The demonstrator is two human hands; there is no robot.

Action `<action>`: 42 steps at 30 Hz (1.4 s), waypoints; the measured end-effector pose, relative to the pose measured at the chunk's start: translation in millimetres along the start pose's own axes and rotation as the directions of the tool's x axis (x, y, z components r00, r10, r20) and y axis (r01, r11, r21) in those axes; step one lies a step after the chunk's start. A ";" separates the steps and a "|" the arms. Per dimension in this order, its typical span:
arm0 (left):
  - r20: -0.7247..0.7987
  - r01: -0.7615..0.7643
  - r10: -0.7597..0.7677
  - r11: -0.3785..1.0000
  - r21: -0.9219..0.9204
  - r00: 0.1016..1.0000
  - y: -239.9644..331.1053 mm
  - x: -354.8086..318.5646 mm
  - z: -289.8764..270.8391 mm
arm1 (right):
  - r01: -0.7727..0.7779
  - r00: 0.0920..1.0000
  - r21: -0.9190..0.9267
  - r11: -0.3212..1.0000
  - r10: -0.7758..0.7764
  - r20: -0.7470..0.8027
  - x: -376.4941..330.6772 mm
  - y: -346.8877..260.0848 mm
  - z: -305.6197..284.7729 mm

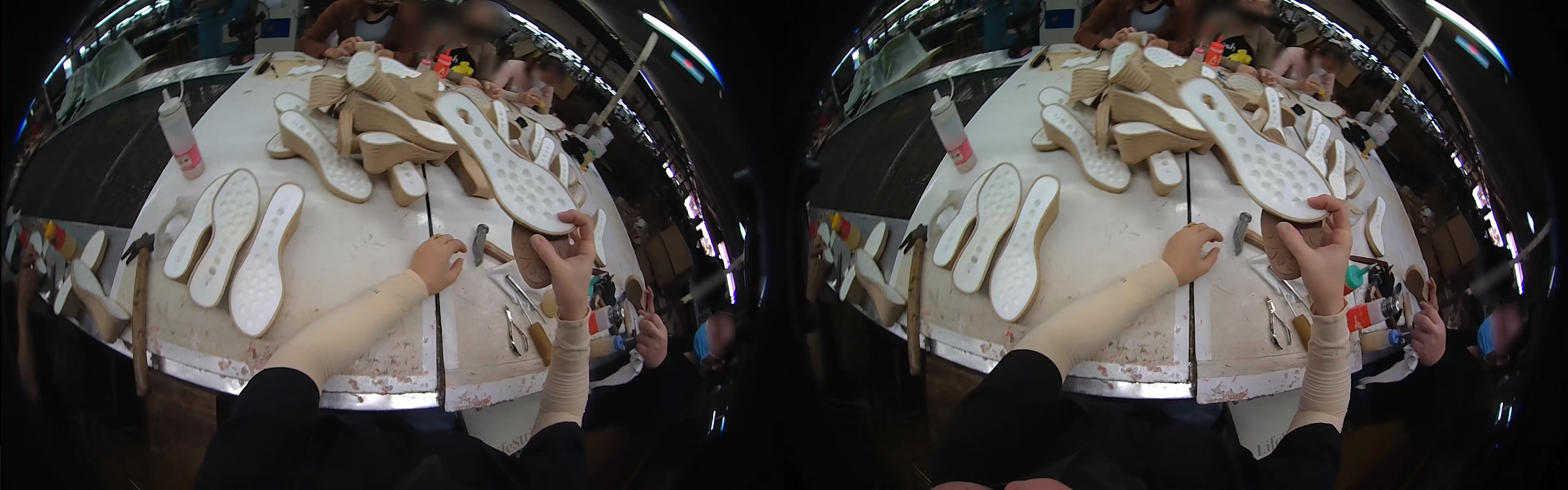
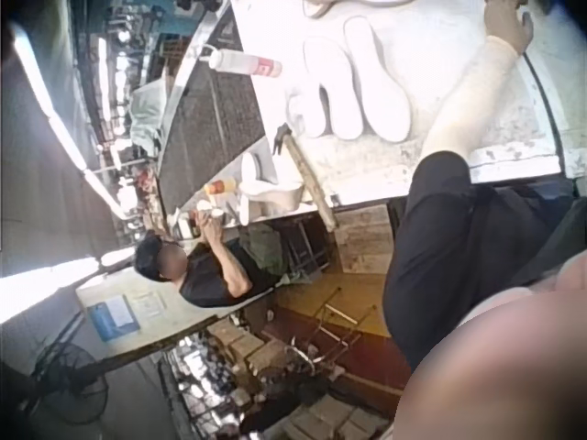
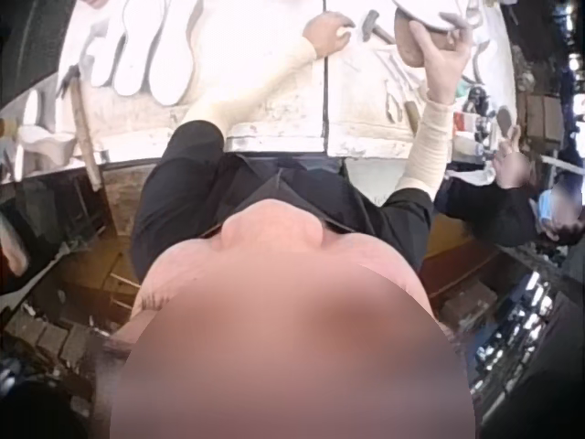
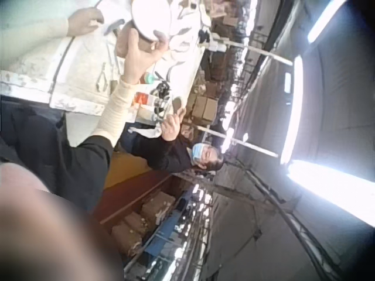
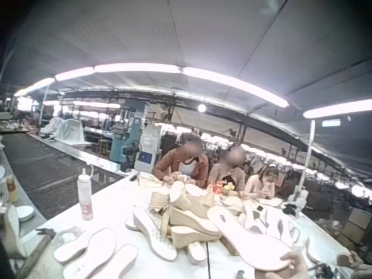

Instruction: The person trims the edges of a woven shoe heel using a small knife and a metal tool. They repeatedly scrape and smooth the heel surface, then place the finished piece aside and pick up another heel to continue the process.

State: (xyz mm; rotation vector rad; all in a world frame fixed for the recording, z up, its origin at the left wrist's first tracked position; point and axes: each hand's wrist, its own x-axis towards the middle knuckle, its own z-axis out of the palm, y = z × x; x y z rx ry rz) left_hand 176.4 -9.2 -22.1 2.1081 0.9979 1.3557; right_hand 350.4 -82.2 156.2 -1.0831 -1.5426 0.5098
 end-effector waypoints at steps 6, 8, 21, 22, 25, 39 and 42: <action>-0.069 -0.021 0.030 0.992 0.122 0.997 -4.1 -10.6 9.2 | 0.111 0.953 0.193 0.975 -0.159 0.256 -21.9 -33.5 109.3; -0.086 -0.017 0.033 0.984 0.176 0.996 -4.8 -9.3 7.4 | 0.180 0.936 0.271 0.946 -0.249 0.249 -32.1 -29.1 164.1; 0.089 0.013 -0.013 1.000 0.005 0.996 6.0 -5.7 -7.2 | 0.386 0.554 -0.071 0.920 -0.170 0.815 -72.8 -43.2 246.7; 0.096 0.022 -0.022 1.000 -0.001 0.995 4.4 -5.5 -6.2 | 0.358 0.526 -0.061 0.932 -0.146 0.838 -70.0 -40.3 236.5; 0.057 0.070 -0.072 0.997 0.036 0.996 -1.9 -5.2 -3.5 | 0.247 0.422 -0.028 0.969 -0.081 0.903 -47.2 -26.5 209.7; -0.123 0.226 -0.218 0.973 0.053 0.968 -13.2 8.7 -12.9 | -0.694 0.669 -0.609 0.384 0.030 -0.743 127.9 204.0 -30.9; -0.070 0.274 -0.269 0.960 0.064 0.961 -13.2 10.8 -12.9 | -0.950 0.287 -0.247 0.192 0.220 -0.932 121.5 236.5 -79.1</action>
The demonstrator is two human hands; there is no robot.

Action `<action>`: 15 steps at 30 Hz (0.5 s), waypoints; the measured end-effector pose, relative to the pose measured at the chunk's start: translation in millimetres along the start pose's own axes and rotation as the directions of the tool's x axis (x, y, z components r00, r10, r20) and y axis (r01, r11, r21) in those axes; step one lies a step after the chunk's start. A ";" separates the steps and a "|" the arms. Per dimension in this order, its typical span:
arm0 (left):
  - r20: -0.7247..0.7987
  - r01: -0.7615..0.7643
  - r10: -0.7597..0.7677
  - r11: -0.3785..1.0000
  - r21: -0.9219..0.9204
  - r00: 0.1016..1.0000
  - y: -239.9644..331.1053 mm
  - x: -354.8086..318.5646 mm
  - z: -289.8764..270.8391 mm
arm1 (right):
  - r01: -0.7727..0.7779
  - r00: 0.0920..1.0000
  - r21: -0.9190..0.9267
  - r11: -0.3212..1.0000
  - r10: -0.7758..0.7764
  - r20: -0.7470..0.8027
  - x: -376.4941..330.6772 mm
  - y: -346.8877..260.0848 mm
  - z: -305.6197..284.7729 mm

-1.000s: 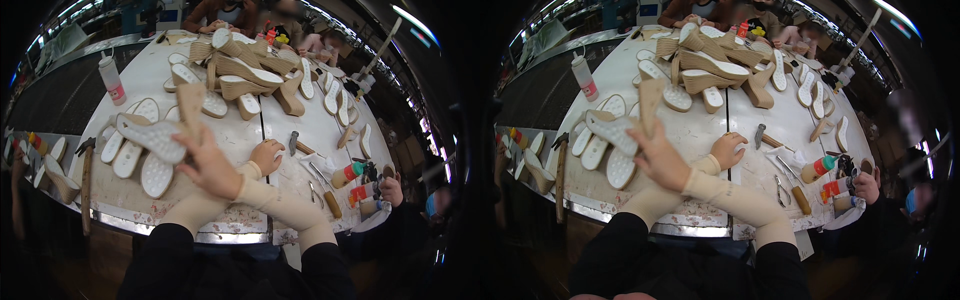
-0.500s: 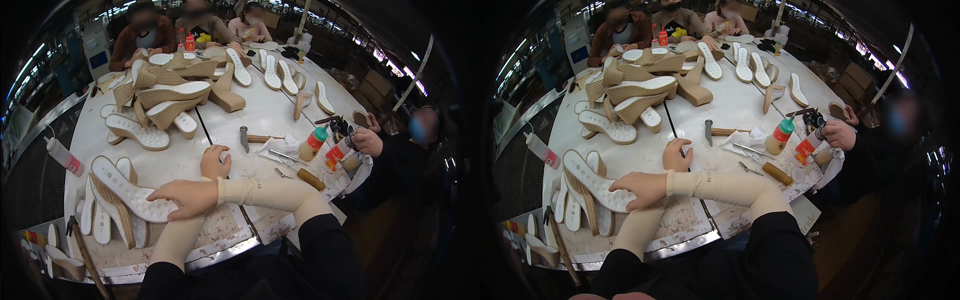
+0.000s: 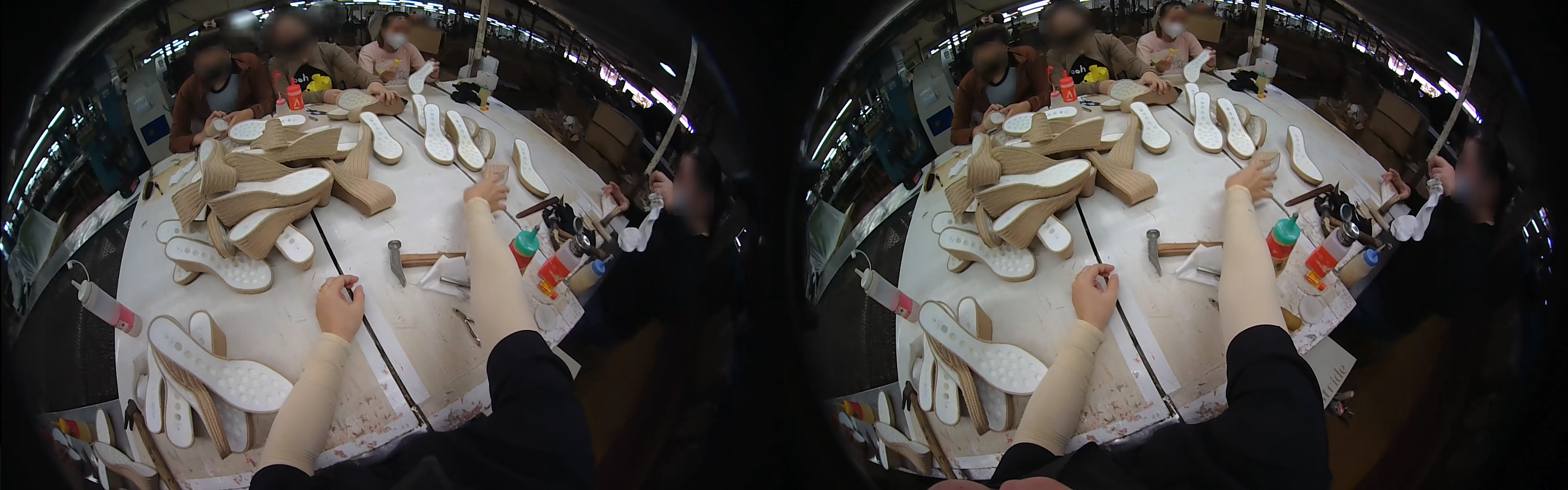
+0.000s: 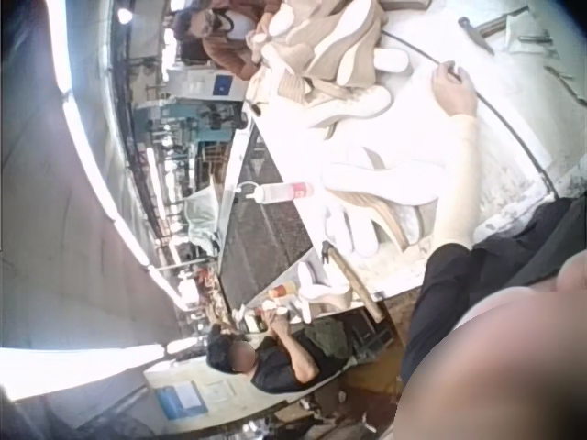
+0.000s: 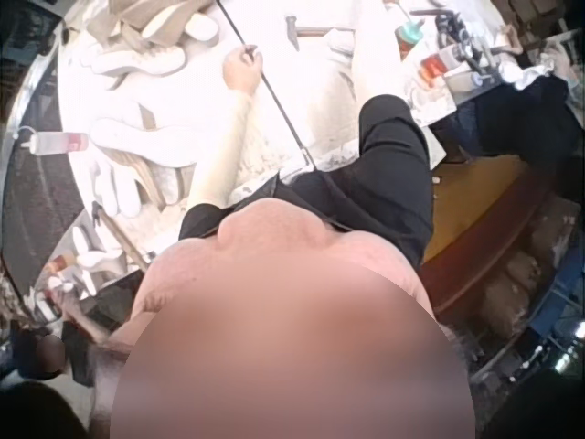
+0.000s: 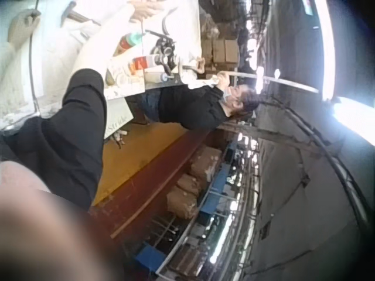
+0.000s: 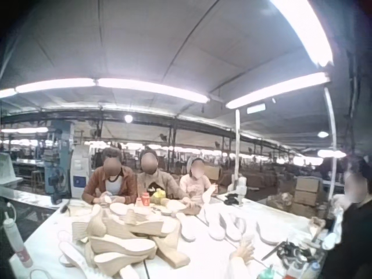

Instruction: The person trims the edges of a woven shoe heel using a small knife and a metal tool. They repeatedly scrape and smooth the heel surface, then place the finished piece aside and pick up another heel to continue the process.

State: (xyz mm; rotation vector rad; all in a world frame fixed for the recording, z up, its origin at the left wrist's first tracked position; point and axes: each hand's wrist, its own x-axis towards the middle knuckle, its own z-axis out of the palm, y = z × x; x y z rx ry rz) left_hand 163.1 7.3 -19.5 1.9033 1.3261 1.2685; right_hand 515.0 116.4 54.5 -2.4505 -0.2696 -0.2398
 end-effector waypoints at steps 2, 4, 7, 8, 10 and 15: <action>-0.014 -0.032 0.031 0.999 -0.011 0.999 -0.2 -0.2 -0.1 | -0.018 0.991 0.186 0.982 -0.007 0.137 21.3 7.1 0.1; -0.008 -0.018 0.018 0.999 -0.032 1.000 0.5 -0.6 0.2 | -0.029 0.999 0.388 0.921 0.036 -0.010 29.1 0.2 2.7; 0.021 0.006 -0.005 0.999 -0.054 1.000 3.1 -3.0 -1.6 | 0.304 0.915 0.451 0.840 -0.124 -0.385 38.6 -26.9 12.1; 0.024 -0.009 0.010 0.999 -0.045 1.000 3.8 -4.2 -3.1 | 0.404 0.893 0.491 0.772 -0.217 -0.393 45.2 -34.8 15.7; 0.020 -0.017 0.018 0.999 -0.038 1.000 5.3 -4.5 -4.8 | 0.550 0.835 0.590 0.591 -0.398 -0.380 64.2 -55.1 24.8; 0.033 0.023 -0.021 0.999 -0.046 0.999 7.8 -4.2 -7.6 | 0.392 0.858 0.832 0.392 -0.483 -0.176 94.3 -88.2 79.9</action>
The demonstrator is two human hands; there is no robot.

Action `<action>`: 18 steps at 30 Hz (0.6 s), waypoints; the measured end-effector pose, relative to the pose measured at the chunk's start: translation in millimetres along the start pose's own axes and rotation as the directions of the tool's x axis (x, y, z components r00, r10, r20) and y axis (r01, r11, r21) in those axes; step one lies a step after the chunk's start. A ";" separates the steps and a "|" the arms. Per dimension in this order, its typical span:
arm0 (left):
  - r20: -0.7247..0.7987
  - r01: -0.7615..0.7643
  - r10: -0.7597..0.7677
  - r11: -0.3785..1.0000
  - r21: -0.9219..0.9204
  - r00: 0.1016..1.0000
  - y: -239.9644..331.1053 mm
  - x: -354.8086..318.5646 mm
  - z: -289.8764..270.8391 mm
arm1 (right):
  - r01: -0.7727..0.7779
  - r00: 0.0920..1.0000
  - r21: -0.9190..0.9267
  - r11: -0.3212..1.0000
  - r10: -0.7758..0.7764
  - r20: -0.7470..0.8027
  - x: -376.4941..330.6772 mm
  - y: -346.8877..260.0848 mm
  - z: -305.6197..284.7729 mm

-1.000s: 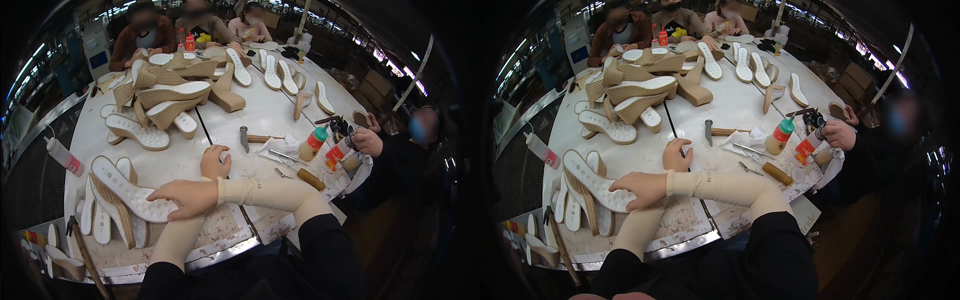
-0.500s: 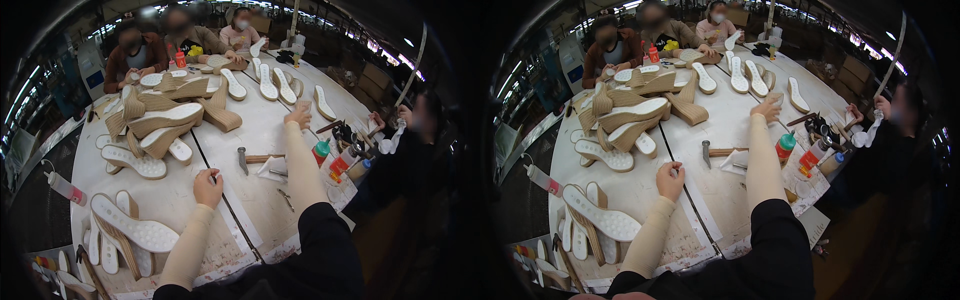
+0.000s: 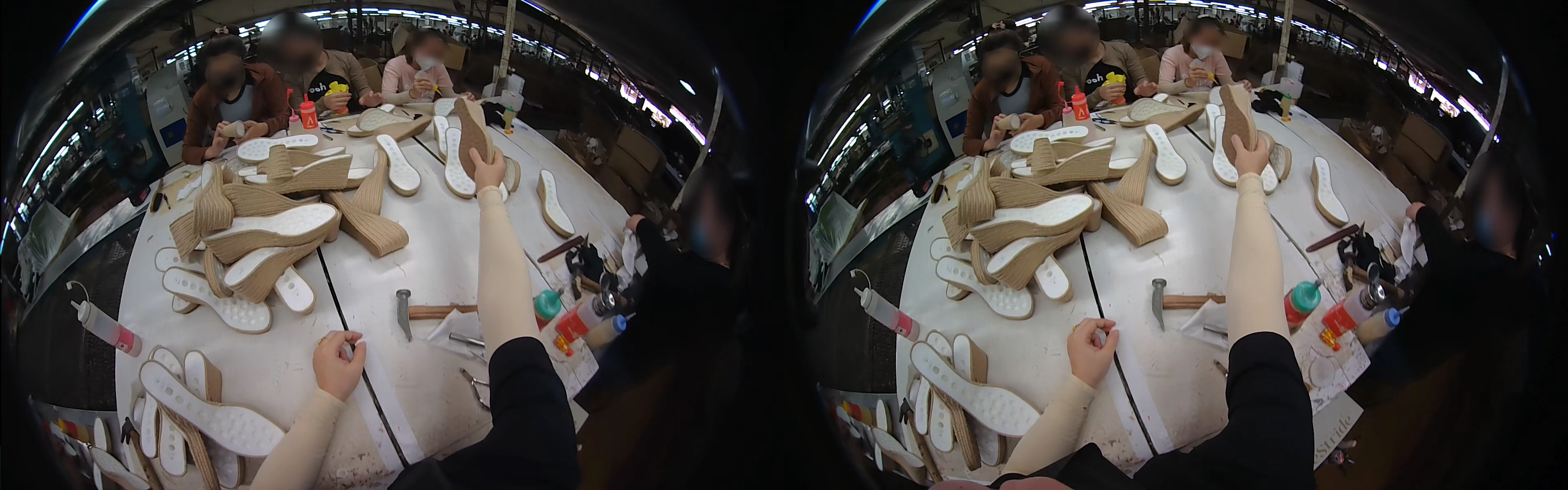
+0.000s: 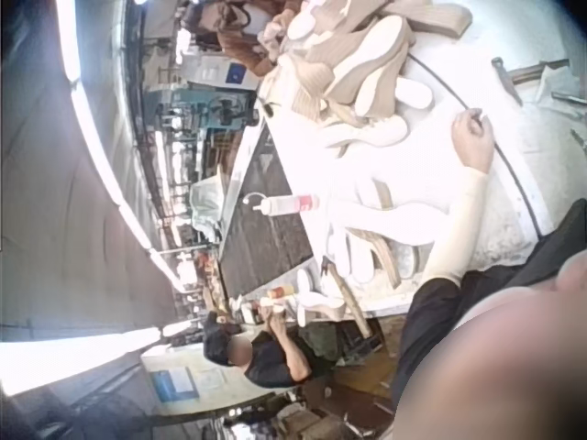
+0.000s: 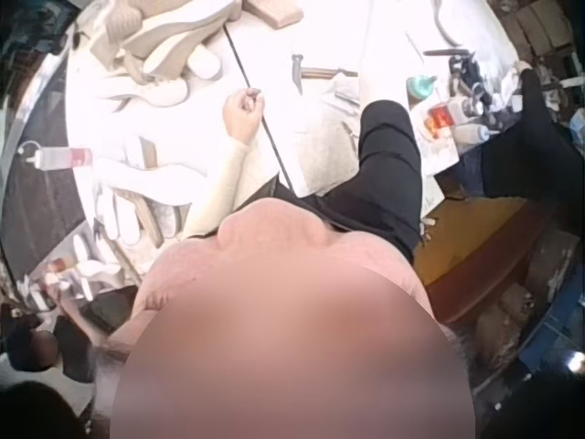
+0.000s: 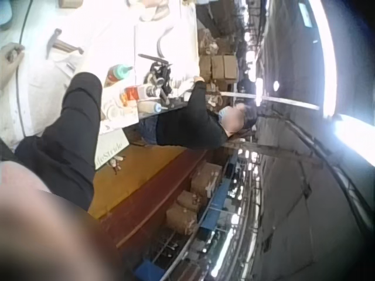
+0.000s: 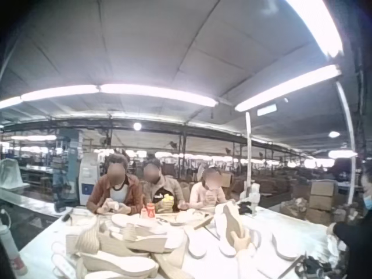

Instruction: The person trims the edges of a woven shoe heel using a small knife and a metal tool. They repeatedly scrape and smooth the heel surface, then place the finished piece aside and pick up another heel to continue the process.

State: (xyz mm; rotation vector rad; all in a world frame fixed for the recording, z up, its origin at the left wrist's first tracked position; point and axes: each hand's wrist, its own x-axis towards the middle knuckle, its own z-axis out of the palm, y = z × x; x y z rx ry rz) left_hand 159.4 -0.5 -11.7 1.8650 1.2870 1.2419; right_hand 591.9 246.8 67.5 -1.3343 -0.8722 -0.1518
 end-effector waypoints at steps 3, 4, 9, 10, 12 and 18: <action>0.023 0.039 -0.039 0.999 0.003 0.999 2.4 0.4 -1.4 | -0.192 0.970 -0.122 0.974 0.207 0.123 -7.2 34.6 14.9; 0.028 0.048 -0.049 0.999 0.008 0.998 3.6 1.0 -2.4 | -0.215 0.957 -0.338 0.916 0.267 0.114 -10.8 43.5 17.5; 0.086 0.099 -0.100 0.995 0.012 0.991 11.1 -2.5 -8.4 | -0.179 0.949 -0.496 0.850 0.282 0.142 -11.7 58.4 19.3; 0.091 0.089 -0.088 0.996 -0.002 0.992 12.5 -3.2 -8.9 | -0.218 0.924 -0.508 0.834 0.344 0.169 -10.3 56.9 16.6; 0.098 0.100 -0.097 0.995 -0.023 0.990 14.3 -2.7 -9.6 | -0.235 0.889 -0.478 0.846 0.387 0.247 -7.8 50.9 13.4; 0.114 0.091 -0.084 0.994 -0.053 0.990 16.4 -3.5 -12.1 | -0.222 0.808 -0.591 0.775 0.486 0.334 -11.5 26.0 35.5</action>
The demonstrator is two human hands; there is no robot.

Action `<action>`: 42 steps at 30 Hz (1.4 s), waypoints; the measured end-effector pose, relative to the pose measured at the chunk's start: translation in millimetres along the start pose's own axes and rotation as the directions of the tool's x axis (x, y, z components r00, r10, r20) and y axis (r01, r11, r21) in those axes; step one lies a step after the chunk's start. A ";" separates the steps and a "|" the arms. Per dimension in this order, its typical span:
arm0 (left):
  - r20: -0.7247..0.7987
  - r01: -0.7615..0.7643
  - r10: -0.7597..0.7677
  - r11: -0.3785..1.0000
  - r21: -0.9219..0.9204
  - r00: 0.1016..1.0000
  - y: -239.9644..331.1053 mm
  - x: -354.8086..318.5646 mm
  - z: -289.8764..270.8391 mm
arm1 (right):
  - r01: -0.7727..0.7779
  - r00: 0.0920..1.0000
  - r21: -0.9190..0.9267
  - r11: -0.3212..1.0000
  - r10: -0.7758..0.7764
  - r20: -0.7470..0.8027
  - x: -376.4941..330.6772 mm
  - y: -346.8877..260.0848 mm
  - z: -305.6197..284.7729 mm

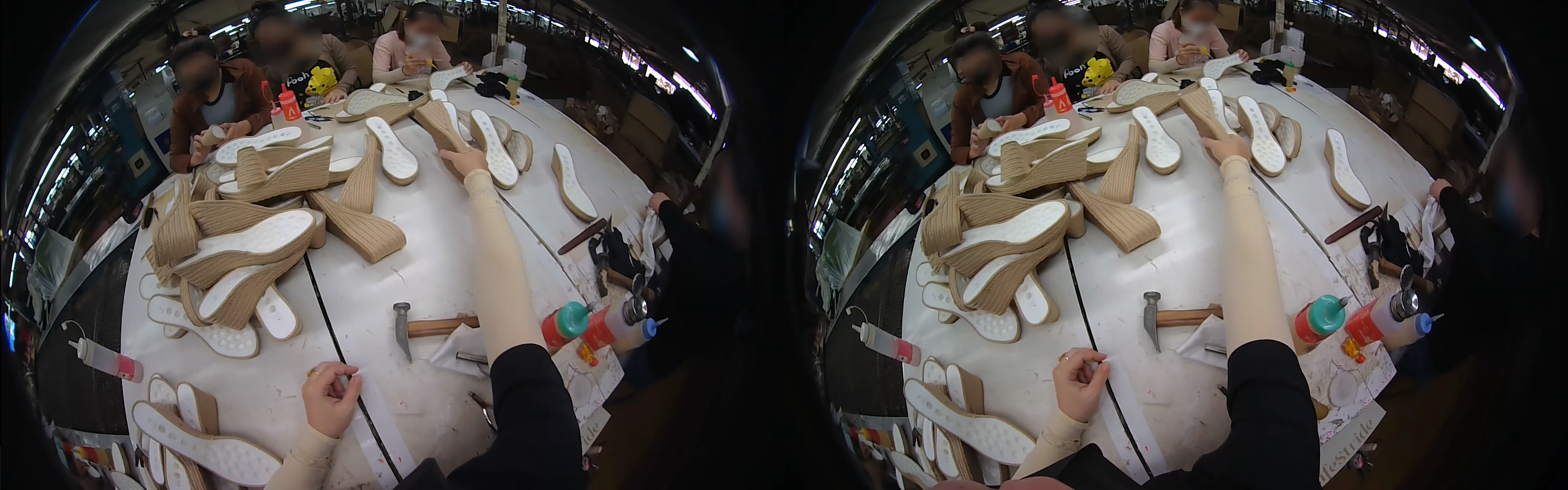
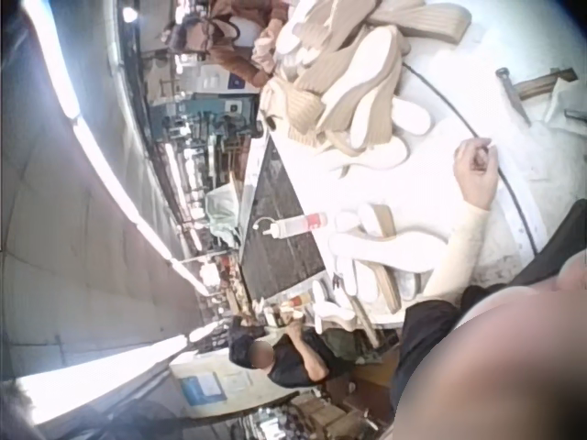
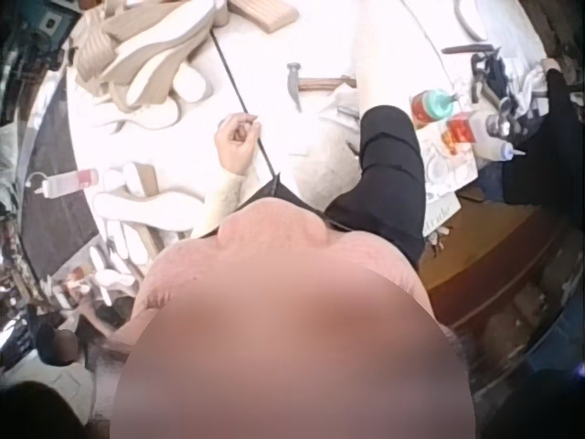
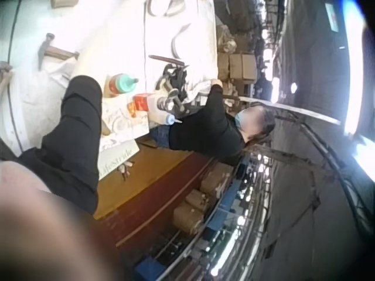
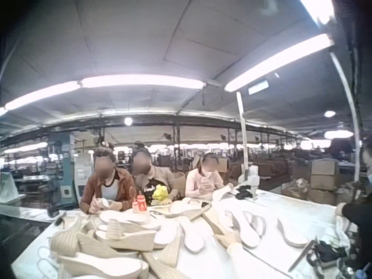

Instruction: The person trims the edges of a woven shoe heel using a small knife and a metal tool. They repeatedly scrape and smooth the heel surface, then place the finished piece aside and pick up another heel to continue the process.

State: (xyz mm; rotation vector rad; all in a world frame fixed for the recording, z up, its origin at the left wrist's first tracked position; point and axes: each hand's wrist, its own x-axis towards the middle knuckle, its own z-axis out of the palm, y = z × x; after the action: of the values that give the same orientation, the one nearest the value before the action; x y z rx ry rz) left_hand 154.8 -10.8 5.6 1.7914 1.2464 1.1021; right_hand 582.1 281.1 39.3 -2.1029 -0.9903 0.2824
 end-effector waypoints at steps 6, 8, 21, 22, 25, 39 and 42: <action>0.022 -0.006 0.006 1.000 0.005 1.000 -4.1 1.0 0.2 | -0.196 0.968 0.077 0.978 0.205 -0.145 -13.9 -4.9 5.5; 0.007 0.017 -0.017 1.000 -0.008 1.000 -4.9 1.4 1.1 | -0.116 0.981 0.066 0.991 0.125 -0.152 -15.1 -6.6 4.7; 0.009 0.044 -0.044 0.998 -0.033 0.999 -4.2 0.4 1.9 | -0.006 0.986 0.166 0.986 0.033 -0.163 5.1 34.5 -76.2; 0.012 0.043 -0.043 0.998 -0.045 0.999 -3.8 0.2 2.2 | 0.008 0.986 0.242 0.970 0.034 -0.166 6.0 40.4 -73.4; 0.010 0.041 -0.040 0.998 -0.042 0.999 -3.0 0.0 1.3 | 0.049 0.990 0.565 0.823 0.036 -0.139 9.9 56.1 -63.4; 0.017 0.051 -0.052 0.999 0.013 0.999 -5.7 0.5 3.1 | 0.084 0.954 -0.300 0.950 -0.164 -0.251 -32.5 28.3 -4.2; 0.019 0.033 -0.033 0.999 0.001 0.999 -5.5 -2.4 1.7 | 0.086 0.940 -0.381 0.921 -0.202 -0.277 -35.7 16.8 4.2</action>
State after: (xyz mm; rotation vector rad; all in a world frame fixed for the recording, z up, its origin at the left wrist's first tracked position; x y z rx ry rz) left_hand 153.9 -11.5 -0.5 1.7725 1.2607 1.0637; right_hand 565.5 250.8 19.9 -2.2923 -1.0589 -0.3290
